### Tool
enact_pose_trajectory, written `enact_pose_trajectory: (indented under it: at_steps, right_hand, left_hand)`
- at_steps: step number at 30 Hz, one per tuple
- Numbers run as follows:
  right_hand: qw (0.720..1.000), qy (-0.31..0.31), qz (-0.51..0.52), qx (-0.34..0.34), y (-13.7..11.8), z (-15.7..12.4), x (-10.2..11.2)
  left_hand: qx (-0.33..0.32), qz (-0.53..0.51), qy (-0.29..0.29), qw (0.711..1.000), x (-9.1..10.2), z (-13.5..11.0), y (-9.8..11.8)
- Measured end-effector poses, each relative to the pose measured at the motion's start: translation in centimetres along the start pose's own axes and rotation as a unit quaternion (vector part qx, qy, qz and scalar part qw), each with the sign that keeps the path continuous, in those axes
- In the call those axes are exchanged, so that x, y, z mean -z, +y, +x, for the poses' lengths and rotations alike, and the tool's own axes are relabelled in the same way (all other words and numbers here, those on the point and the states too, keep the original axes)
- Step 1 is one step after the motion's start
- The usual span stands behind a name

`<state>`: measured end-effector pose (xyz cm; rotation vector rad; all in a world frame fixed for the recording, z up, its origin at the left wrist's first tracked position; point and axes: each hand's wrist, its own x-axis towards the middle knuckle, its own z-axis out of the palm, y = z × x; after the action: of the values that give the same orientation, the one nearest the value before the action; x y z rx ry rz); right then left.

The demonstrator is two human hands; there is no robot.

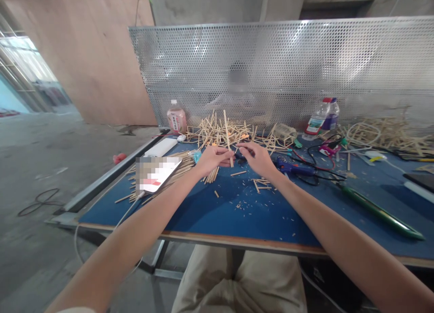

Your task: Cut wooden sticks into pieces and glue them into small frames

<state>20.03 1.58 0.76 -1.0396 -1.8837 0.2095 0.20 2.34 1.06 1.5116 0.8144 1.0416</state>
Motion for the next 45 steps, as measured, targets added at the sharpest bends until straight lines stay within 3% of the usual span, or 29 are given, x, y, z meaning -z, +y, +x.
enact_pose_trajectory:
  at_steps: [6,12,16,22,25,28,31,35,39,45]
  right_hand:
    - [0.993,-0.058,0.087,-0.047,-0.4,-0.2,0.3]
    - [0.977,-0.084,0.175,-0.092,0.0,-0.3,0.0]
    - [0.977,-0.076,0.178,-0.084,0.0,-0.2,-0.1]
    - [0.982,-0.063,0.162,-0.068,-0.6,-0.2,0.0]
    - [0.993,-0.064,0.087,-0.039,-0.4,0.0,0.5]
    - [0.993,-0.068,-0.094,0.009,0.7,0.5,1.9]
    - [0.97,-0.109,-0.216,0.013,2.5,0.8,3.5]
    - [0.923,-0.196,-0.329,-0.044,4.2,0.7,4.6]
    - [0.898,-0.224,-0.372,-0.076,4.1,0.6,4.2]
    - [0.919,-0.178,-0.339,-0.089,3.5,1.0,3.6]
  left_hand:
    - [-0.001,0.05,-0.07,0.996,-0.4,-0.2,-0.6]
    - [-0.002,0.062,-0.061,0.996,-0.5,-0.4,-0.5]
    - [0.015,0.043,-0.043,0.998,-0.7,-0.4,-0.3]
    - [0.011,0.015,-0.059,0.998,-1.2,-0.5,-0.4]
    - [-0.002,0.016,-0.058,0.998,-1.1,-0.4,-0.4]
    - [-0.015,0.019,-0.041,0.999,-0.6,-0.1,-0.7]
    - [-0.018,0.017,-0.021,0.999,-0.2,0.3,-1.1]
    - [-0.019,0.005,0.005,1.0,0.0,0.3,-1.1]
    - [-0.023,-0.003,0.024,0.999,0.1,0.1,-0.7]
    - [-0.062,-0.001,0.099,0.993,0.8,0.4,-0.1]
